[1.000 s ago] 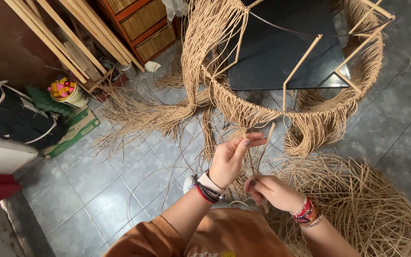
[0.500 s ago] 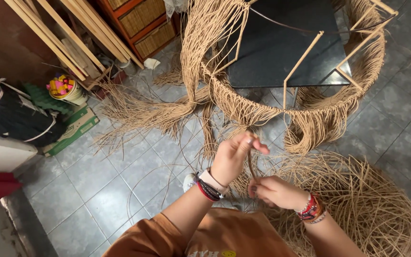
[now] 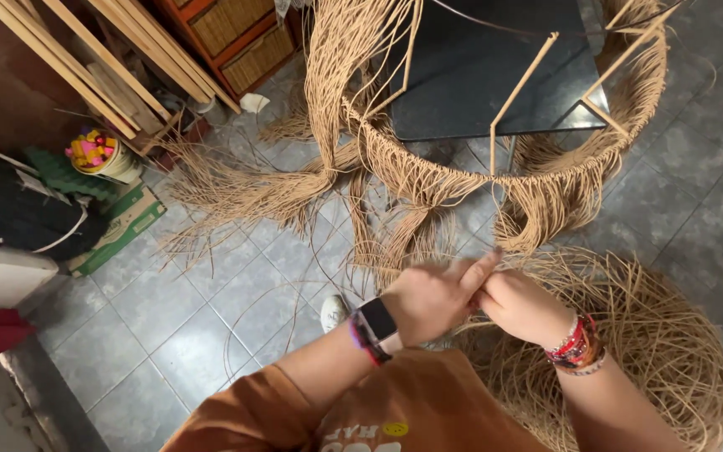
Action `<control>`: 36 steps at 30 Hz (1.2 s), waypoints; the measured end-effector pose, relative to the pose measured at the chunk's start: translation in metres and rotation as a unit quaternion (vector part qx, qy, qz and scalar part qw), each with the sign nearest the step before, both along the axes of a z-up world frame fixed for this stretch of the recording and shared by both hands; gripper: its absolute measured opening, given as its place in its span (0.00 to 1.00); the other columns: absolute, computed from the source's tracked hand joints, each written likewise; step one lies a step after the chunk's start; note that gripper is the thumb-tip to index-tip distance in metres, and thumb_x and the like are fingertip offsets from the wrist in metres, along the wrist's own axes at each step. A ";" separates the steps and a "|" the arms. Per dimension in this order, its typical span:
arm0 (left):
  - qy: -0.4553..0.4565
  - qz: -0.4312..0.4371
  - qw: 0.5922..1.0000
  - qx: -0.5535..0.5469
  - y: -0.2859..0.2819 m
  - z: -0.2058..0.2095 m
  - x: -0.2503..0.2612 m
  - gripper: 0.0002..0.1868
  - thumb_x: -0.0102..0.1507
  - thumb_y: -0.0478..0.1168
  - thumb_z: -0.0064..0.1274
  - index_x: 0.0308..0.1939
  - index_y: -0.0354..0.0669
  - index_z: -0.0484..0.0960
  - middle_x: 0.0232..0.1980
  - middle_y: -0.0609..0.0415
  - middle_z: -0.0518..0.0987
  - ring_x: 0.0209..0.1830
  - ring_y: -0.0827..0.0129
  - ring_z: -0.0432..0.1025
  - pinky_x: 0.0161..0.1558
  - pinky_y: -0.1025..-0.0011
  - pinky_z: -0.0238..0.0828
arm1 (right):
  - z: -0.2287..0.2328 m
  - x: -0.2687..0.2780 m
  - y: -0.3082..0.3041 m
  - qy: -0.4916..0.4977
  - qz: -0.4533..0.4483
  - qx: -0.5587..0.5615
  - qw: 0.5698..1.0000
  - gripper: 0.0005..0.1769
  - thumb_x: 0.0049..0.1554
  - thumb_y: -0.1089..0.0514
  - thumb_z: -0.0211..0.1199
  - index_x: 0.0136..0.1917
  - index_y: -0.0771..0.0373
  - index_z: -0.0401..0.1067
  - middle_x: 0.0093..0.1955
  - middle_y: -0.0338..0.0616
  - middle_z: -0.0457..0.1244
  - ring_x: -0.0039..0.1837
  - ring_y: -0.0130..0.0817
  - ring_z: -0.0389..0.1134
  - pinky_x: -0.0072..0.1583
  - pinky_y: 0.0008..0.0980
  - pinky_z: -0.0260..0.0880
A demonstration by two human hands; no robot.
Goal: Weaving and tying straw fibers around a metal frame to create a decorative object
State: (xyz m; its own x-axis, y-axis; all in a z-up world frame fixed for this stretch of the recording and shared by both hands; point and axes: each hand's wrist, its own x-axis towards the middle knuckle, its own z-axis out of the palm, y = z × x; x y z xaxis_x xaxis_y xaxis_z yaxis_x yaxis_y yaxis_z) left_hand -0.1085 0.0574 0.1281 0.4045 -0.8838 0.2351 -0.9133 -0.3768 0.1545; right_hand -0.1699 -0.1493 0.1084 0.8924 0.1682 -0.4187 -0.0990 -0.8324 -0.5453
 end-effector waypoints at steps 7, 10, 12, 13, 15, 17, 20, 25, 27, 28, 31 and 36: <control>0.136 0.139 0.980 0.044 0.057 -0.055 0.050 0.16 0.66 0.33 0.41 0.56 0.50 0.75 0.27 0.60 0.77 0.19 0.62 0.74 0.19 0.60 0.70 | 0.043 -0.022 -0.081 0.056 -0.091 -0.087 0.990 0.15 0.63 0.47 0.50 0.57 0.49 0.74 0.41 0.28 0.74 0.38 0.20 0.72 0.46 0.23 0.73; 0.222 0.210 0.945 0.117 0.073 -0.021 0.063 0.21 0.68 0.47 0.38 0.66 0.54 0.66 0.41 0.51 0.81 0.31 0.54 0.78 0.29 0.55 0.77 | 0.055 -0.021 -0.089 0.027 -0.098 -0.090 0.991 0.13 0.63 0.47 0.50 0.47 0.50 0.74 0.37 0.30 0.72 0.40 0.23 0.74 0.51 0.25 0.71; 0.260 0.229 0.916 0.204 0.058 -0.004 0.049 0.32 0.71 0.61 0.36 0.76 0.58 0.56 0.50 0.49 0.80 0.38 0.52 0.79 0.32 0.56 0.78 | 0.058 -0.013 -0.062 0.022 -0.087 -0.109 0.990 0.14 0.64 0.45 0.50 0.43 0.49 0.73 0.32 0.30 0.69 0.36 0.25 0.70 0.48 0.25 0.66; 0.243 0.154 0.952 0.100 0.046 0.000 0.036 0.43 0.63 0.63 0.48 0.78 0.53 0.52 0.64 0.46 0.70 0.57 0.46 0.67 0.49 0.47 0.64 | 0.057 -0.006 -0.040 0.015 -0.053 -0.099 0.994 0.11 0.62 0.47 0.52 0.47 0.46 0.75 0.33 0.29 0.70 0.35 0.25 0.70 0.45 0.27 0.66; 0.219 0.078 0.973 -0.005 0.020 0.004 0.015 0.57 0.56 0.65 0.60 0.79 0.47 0.48 0.78 0.43 0.60 0.75 0.41 0.55 0.66 0.37 0.49 | 0.048 0.007 -0.010 0.005 -0.018 -0.087 0.996 0.11 0.61 0.49 0.54 0.52 0.44 0.76 0.35 0.27 0.71 0.34 0.25 0.70 0.41 0.29 0.67; 0.283 0.046 0.957 -0.030 -0.005 0.002 -0.004 0.37 0.68 0.44 0.41 0.78 0.40 0.46 0.23 0.50 0.78 0.17 0.51 0.73 0.20 0.53 0.70 | 0.033 0.014 0.008 -0.110 0.075 -0.072 0.988 0.13 0.61 0.53 0.53 0.42 0.55 0.77 0.35 0.39 0.73 0.33 0.35 0.73 0.40 0.40 0.72; 0.204 0.086 0.972 0.080 0.042 -0.008 0.032 0.14 0.68 0.38 0.37 0.58 0.48 0.66 0.20 0.66 0.70 0.14 0.61 0.69 0.15 0.60 0.62 | 0.063 0.010 -0.028 -0.024 -0.040 -0.080 0.996 0.11 0.61 0.48 0.55 0.51 0.45 0.78 0.30 0.27 0.70 0.28 0.21 0.66 0.36 0.25 0.67; 0.191 0.261 0.929 0.181 0.102 -0.032 0.075 0.26 0.69 0.57 0.37 0.66 0.51 0.61 0.29 0.52 0.80 0.25 0.55 0.77 0.22 0.56 0.73 | 0.052 -0.005 -0.087 -0.001 -0.063 -0.078 0.995 0.14 0.63 0.47 0.53 0.40 0.49 0.75 0.31 0.27 0.68 0.34 0.21 0.69 0.44 0.24 0.70; 0.169 0.251 0.923 0.240 0.081 -0.027 0.060 0.47 0.66 0.70 0.39 0.81 0.49 0.48 0.27 0.53 0.77 0.21 0.64 0.74 0.18 0.63 0.71 | 0.056 0.004 -0.056 -0.007 -0.047 -0.087 0.995 0.14 0.63 0.46 0.53 0.40 0.47 0.74 0.27 0.28 0.64 0.30 0.22 0.66 0.41 0.25 0.65; 0.188 0.175 0.965 0.059 0.059 -0.017 0.046 0.49 0.60 0.65 0.52 0.78 0.46 0.54 0.49 0.50 0.74 0.45 0.58 0.70 0.42 0.59 0.65 | 0.059 0.012 -0.030 -0.018 -0.009 -0.084 0.996 0.12 0.62 0.47 0.54 0.38 0.47 0.71 0.28 0.29 0.64 0.31 0.24 0.65 0.41 0.28 0.63; 0.213 0.060 0.969 -0.110 0.018 0.002 0.015 0.38 0.63 0.50 0.53 0.74 0.38 0.60 0.45 0.53 0.71 0.40 0.61 0.66 0.39 0.61 0.60 | 0.039 0.026 0.004 -0.082 0.075 -0.055 0.992 0.11 0.62 0.51 0.55 0.39 0.51 0.73 0.31 0.33 0.68 0.32 0.25 0.69 0.41 0.28 0.70; 0.288 0.143 0.936 0.146 0.069 0.021 0.059 0.10 0.69 0.37 0.35 0.53 0.49 0.70 0.24 0.62 0.72 0.19 0.62 0.70 0.21 0.59 0.65 | 0.054 0.019 -0.055 -0.017 -0.014 -0.038 0.999 0.11 0.62 0.50 0.54 0.50 0.48 0.77 0.30 0.25 0.67 0.26 0.18 0.61 0.31 0.18 0.67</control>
State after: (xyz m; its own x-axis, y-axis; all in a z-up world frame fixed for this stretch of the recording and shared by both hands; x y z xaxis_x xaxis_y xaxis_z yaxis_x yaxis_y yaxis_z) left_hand -0.0495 0.1262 0.1486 0.6200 -0.7122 -0.3292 -0.5655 -0.6965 0.4418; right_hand -0.1511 -0.2047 0.1624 0.9099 0.1112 -0.3996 -0.1060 -0.8691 -0.4832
